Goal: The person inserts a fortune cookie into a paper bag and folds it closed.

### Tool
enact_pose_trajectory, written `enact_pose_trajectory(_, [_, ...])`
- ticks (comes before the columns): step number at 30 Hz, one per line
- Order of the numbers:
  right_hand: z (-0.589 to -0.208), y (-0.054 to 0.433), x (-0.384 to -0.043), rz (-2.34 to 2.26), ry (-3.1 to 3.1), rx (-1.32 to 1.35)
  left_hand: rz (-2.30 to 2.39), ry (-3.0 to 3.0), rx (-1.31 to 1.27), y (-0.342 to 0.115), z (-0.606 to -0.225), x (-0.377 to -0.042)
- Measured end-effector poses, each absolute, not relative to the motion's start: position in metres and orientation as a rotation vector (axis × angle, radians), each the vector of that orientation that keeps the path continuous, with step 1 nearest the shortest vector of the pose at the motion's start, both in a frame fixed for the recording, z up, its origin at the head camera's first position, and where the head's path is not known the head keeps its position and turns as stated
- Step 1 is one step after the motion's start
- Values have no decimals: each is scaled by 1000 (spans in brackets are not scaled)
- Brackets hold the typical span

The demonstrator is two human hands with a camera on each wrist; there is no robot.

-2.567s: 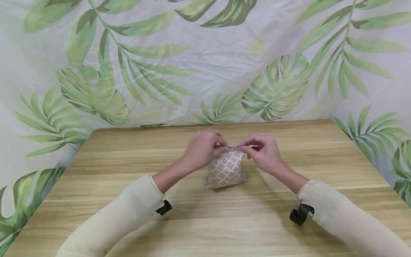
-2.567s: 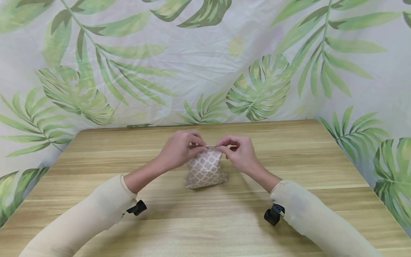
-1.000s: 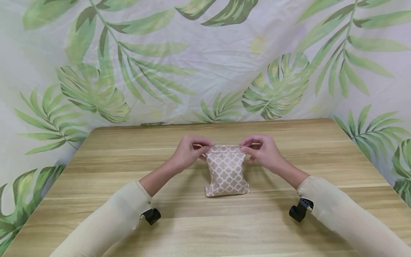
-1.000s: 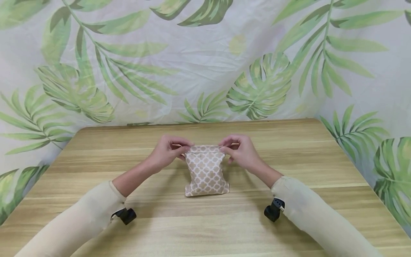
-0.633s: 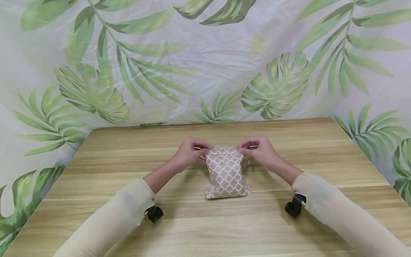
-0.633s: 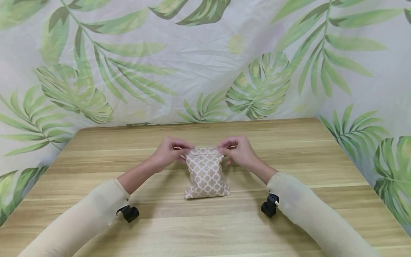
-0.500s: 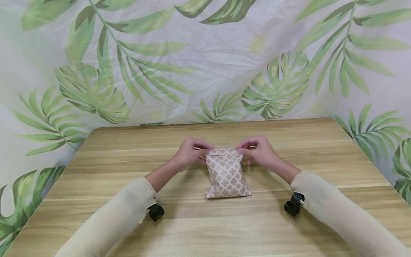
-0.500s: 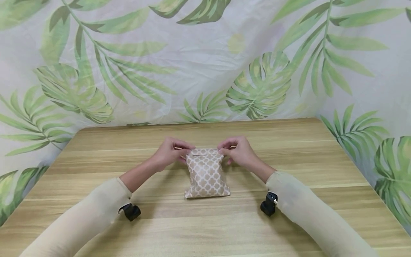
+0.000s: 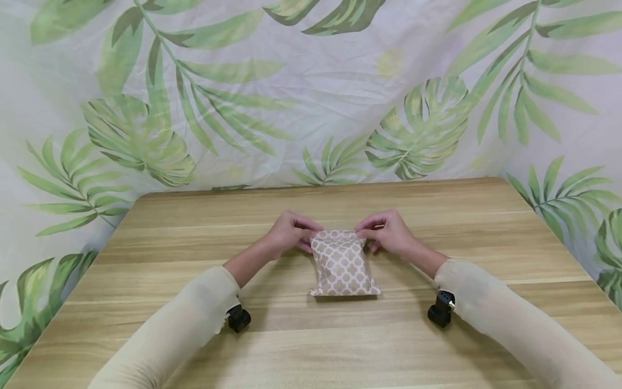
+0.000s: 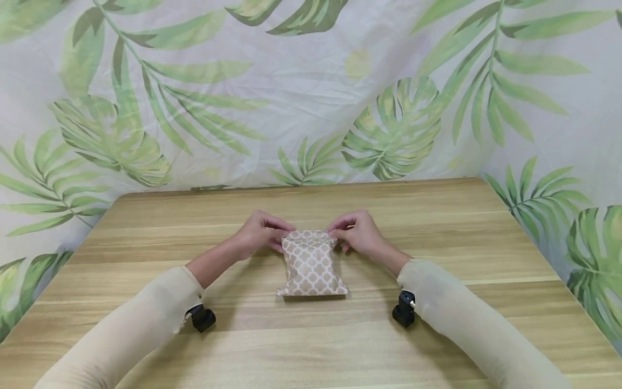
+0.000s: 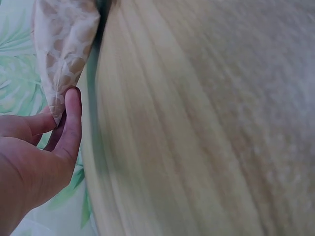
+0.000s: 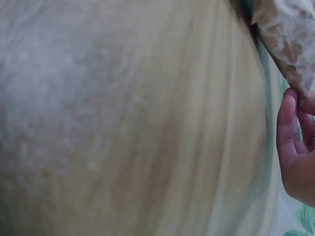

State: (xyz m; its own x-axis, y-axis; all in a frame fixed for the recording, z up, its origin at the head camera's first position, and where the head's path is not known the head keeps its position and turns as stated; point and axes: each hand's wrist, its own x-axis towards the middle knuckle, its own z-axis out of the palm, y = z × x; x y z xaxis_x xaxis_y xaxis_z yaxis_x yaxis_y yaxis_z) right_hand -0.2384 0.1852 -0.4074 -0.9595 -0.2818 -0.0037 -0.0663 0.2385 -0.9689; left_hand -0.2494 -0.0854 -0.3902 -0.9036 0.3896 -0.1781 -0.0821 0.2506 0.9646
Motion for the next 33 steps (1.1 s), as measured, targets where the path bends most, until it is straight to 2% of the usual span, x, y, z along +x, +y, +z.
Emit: enact_pose_trajectory(33, [-401, 186, -238, -1770, 2316, -299, 1708, 2201, 242, -80, -389, -249])
